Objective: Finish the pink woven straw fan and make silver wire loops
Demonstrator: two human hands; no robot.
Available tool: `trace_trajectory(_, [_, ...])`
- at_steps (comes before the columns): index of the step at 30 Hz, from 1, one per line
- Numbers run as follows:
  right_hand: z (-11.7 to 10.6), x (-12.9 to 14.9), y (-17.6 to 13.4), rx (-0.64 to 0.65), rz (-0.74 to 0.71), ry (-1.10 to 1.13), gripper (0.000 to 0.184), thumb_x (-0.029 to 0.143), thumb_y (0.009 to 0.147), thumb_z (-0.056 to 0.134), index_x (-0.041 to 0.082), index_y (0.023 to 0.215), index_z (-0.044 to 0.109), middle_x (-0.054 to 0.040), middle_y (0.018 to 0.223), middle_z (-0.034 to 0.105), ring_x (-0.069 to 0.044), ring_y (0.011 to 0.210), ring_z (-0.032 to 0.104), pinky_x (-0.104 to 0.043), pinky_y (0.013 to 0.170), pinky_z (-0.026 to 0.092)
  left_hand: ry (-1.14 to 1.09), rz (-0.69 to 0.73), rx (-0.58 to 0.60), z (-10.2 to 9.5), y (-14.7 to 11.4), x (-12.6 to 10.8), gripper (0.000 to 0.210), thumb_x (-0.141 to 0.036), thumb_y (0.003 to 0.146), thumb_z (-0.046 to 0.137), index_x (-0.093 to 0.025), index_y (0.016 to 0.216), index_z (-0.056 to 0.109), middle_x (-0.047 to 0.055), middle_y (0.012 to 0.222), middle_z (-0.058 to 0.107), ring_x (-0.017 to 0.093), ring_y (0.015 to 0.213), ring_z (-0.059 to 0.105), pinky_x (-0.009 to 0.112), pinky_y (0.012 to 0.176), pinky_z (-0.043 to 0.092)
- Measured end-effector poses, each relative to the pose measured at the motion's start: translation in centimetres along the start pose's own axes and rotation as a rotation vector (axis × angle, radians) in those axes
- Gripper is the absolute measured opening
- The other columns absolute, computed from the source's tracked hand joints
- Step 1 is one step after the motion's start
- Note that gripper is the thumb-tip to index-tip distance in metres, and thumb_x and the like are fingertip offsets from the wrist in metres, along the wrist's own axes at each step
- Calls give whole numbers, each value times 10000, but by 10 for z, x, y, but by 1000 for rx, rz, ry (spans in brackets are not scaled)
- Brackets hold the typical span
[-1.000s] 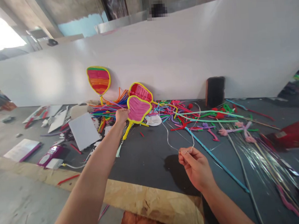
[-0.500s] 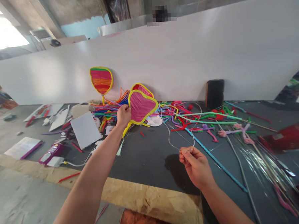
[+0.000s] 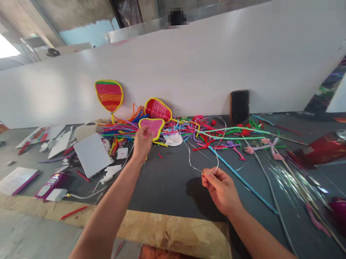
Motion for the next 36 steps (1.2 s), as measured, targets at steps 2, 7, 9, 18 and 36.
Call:
trace_trajectory(2, [0,0,0,6,7,6,253,277,596,804,185,591,568,20,650,581,-80,544,494,-220,505,418,-233,-116,320,20,-41,-2,291,-284,658,678,-151,911,623,35,810,622,144,740,567,273,707,457])
trace_trajectory(7, [-1,-1,0,0,33,8,251,282,598,803,183,595,572,25,643,577,-78,538,492,-219,503,417,-561,-415,825,56,-131,-5,313,-277,606,764,-147,877,675,49,810,646,136,736,599,260,701,481])
trace_trajectory(9, [-2,-2,0,-4,46,12,252,283,595,806,181,603,576,27,653,577,-75,539,497,-214,506,422,-663,-430,836,61,-144,-7,290,-280,626,761,-148,872,683,43,810,652,125,731,602,264,735,480])
trace_trajectory(18, [2,-7,0,7,99,52,227,267,613,801,179,633,593,32,657,574,-67,545,501,-197,515,421,-753,-474,691,66,-147,-5,203,-297,647,763,-137,732,672,12,685,650,101,647,586,230,680,466])
trace_trajectory(36, [4,-21,-1,44,201,180,208,234,687,754,165,627,567,27,618,563,-58,550,481,-165,525,406,-935,-556,621,71,-153,0,220,-257,612,787,-134,632,606,-20,601,596,79,550,537,199,550,428])
Point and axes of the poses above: each hand's wrist, its own y-axis towards the middle knuckle, its own z-axis out of the palm, x = y × z, the point moved 2 cm from there along y, towards the middle knuckle
